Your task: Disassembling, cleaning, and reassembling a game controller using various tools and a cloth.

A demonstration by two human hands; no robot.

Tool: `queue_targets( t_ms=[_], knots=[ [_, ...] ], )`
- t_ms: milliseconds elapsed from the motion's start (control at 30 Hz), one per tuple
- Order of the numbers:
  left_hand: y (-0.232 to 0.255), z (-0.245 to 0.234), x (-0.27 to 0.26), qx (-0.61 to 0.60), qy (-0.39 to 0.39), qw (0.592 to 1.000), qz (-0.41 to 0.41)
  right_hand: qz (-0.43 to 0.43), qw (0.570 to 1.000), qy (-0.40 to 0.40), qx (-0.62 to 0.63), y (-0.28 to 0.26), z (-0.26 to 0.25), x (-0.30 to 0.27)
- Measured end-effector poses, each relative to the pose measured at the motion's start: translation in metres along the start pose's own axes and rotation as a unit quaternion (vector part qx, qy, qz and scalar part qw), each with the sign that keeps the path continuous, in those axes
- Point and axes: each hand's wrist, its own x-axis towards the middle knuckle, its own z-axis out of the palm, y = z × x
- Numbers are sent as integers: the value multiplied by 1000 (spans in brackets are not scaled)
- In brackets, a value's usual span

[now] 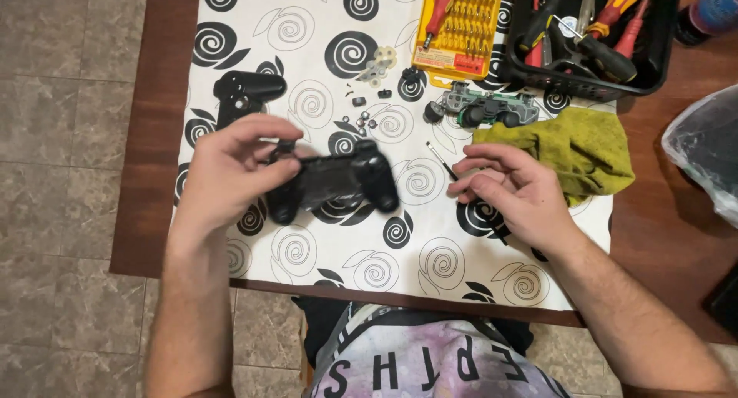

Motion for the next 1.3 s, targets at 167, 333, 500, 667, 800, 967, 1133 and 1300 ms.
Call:
queue_targets(
  t_ms=[167, 333, 500, 667, 800, 967, 1133, 1300],
  knots=[
    [-38, -30, -10, 14, -6, 1000, -12, 9, 1000, -5, -26, 1, 2, 2],
    [-56, -23, -10, 11, 12, 1000, 5, 10, 999, -16, -50, 2, -1, 2],
    [-49, -17, -14, 162, 24, 986, -18, 31, 990, -21, -138, -18, 9, -1],
    [-35, -15, -18, 202, 27, 979, -15, 25, 976, -28, -216, -22, 10, 0],
    [-28, -14, -19, 274, 1, 961, 29, -2, 965, -24, -262, -23, 12, 0],
    [-29, -15, -17, 344, 0, 938, 45, -41, 946, -38, -320, -30, 14, 1],
    [-22, -5, -20, 330, 28, 934, 133, -156, 884, -52, -437, -15, -2, 1],
    [-25, 12, -14, 293, -14, 933, 211, -210, 828, -84, -513, -14, -10, 2]
  ],
)
